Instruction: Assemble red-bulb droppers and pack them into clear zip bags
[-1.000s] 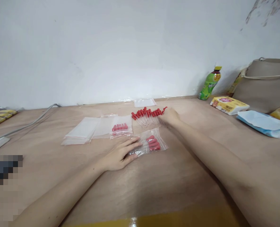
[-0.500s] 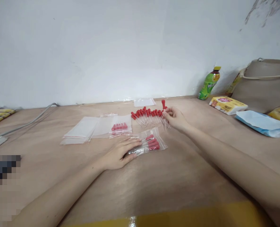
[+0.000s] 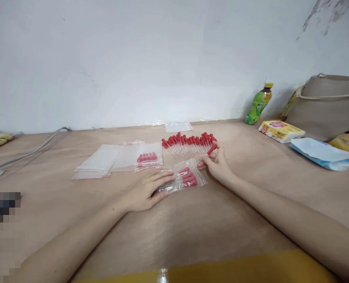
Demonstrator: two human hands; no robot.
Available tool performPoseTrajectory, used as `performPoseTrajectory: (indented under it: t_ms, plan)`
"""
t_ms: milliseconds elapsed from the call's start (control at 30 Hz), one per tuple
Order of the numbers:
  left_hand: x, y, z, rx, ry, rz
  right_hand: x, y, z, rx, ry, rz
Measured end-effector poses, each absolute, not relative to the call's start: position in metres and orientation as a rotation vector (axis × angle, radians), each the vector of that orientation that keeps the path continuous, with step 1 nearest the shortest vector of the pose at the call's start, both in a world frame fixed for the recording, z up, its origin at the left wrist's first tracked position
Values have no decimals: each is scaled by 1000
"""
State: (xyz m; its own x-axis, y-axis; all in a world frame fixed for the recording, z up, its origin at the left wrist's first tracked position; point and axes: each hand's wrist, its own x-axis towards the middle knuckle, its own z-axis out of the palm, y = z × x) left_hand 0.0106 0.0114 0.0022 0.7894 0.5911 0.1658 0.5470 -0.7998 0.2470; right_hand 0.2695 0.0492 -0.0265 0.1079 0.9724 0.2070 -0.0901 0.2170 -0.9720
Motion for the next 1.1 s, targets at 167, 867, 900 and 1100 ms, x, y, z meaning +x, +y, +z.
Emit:
performPoseTrajectory:
  t_ms: [167, 867, 900, 1100]
  plan:
    - [11, 11, 2, 2779, 917, 325, 267, 49, -26, -1010, -1143, 1160]
    - [11, 10, -1, 2791, 950, 342, 272, 47, -23, -1124, -1258, 1184]
    - [12, 11, -2, 2794, 949, 349, 273, 47, -24, -1151, -1340, 1157]
    - [11, 11, -3, 2789, 926, 378, 274, 48, -31, -1219, -1600, 880]
